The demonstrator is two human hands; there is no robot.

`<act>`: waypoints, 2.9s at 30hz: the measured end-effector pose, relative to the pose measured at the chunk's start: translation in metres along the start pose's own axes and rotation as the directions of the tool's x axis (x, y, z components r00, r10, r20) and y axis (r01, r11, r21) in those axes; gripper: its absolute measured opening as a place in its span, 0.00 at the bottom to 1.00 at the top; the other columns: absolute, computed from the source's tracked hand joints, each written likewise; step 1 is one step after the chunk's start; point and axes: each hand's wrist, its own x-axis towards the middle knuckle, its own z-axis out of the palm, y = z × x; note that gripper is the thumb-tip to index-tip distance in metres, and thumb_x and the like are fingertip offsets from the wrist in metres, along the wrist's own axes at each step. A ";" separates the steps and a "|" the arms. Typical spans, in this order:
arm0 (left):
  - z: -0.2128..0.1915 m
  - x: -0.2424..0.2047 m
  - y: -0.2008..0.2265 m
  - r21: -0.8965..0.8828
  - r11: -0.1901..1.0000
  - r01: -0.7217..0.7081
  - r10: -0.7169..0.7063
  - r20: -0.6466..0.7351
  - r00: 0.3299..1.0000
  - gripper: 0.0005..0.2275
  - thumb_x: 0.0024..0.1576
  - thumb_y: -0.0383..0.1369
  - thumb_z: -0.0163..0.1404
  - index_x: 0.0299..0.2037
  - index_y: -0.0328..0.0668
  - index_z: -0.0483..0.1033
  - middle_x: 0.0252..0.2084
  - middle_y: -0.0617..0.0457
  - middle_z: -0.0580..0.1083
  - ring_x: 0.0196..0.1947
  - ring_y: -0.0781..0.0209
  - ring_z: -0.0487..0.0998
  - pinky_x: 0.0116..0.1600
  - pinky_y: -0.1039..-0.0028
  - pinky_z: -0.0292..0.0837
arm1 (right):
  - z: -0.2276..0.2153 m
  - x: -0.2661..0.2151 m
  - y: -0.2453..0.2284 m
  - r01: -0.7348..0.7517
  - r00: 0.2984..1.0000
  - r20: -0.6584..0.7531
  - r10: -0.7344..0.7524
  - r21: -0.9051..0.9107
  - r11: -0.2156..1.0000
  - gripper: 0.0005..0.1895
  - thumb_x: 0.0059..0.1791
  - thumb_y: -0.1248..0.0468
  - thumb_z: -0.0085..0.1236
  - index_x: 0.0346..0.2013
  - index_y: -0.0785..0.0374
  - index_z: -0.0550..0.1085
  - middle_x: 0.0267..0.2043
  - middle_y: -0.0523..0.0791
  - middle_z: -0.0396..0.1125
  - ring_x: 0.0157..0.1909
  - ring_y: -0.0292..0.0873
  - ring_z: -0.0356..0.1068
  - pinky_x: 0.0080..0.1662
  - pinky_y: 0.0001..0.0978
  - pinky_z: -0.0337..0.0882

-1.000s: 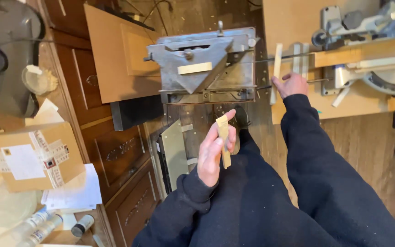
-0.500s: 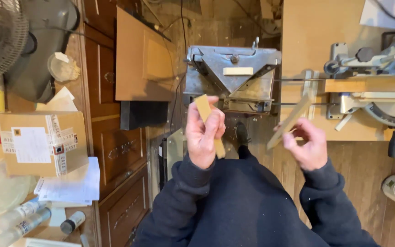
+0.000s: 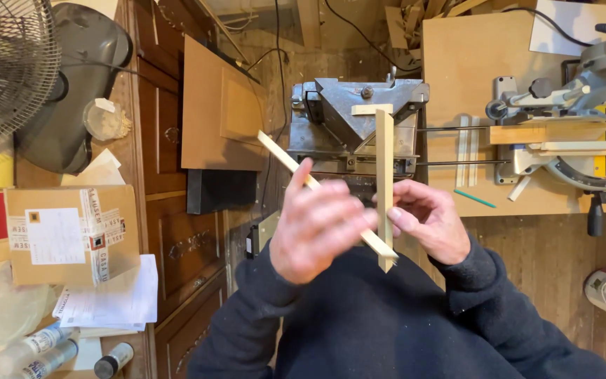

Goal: Joining pieces of wooden molding together to assemble a picture frame using a miter-joining machine.

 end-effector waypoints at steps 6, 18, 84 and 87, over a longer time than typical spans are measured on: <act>-0.010 0.010 -0.001 0.014 0.897 -0.441 0.433 0.170 0.885 0.13 0.67 0.31 0.56 0.61 0.46 0.79 0.66 0.53 0.70 0.69 0.57 0.68 0.79 0.55 0.60 | 0.003 0.011 -0.004 0.005 0.997 0.073 -0.016 0.148 0.989 0.15 0.54 0.69 0.55 0.54 0.72 0.75 0.47 0.46 0.74 0.48 0.38 0.72 0.52 0.32 0.73; 0.003 0.031 -0.038 -0.074 0.854 -0.515 0.520 0.133 0.844 0.15 0.64 0.27 0.56 0.61 0.37 0.75 0.62 0.43 0.71 0.66 0.50 0.72 0.72 0.57 0.71 | 0.003 0.033 -0.071 0.194 0.981 0.019 -0.194 -0.016 0.981 0.18 0.51 0.69 0.61 0.56 0.71 0.75 0.47 0.50 0.76 0.49 0.43 0.77 0.57 0.37 0.77; 0.150 0.038 0.029 -0.796 0.109 0.595 -0.556 0.447 0.701 0.14 0.61 0.21 0.55 0.57 0.29 0.75 0.54 0.48 0.76 0.54 0.62 0.80 0.57 0.72 0.80 | -0.083 -0.101 0.031 0.141 0.839 -0.361 -0.408 -0.580 0.803 0.14 0.45 0.69 0.65 0.45 0.65 0.77 0.44 0.45 0.74 0.46 0.39 0.73 0.50 0.33 0.71; 0.250 -0.019 0.039 -0.734 -0.102 0.672 -0.632 0.570 0.526 0.14 0.59 0.23 0.58 0.54 0.29 0.74 0.48 0.49 0.78 0.47 0.65 0.79 0.53 0.74 0.78 | -0.127 -0.167 0.166 -0.007 0.720 -0.686 -0.104 -0.158 0.987 0.10 0.52 0.66 0.57 0.48 0.62 0.71 0.38 0.37 0.66 0.39 0.29 0.65 0.44 0.22 0.68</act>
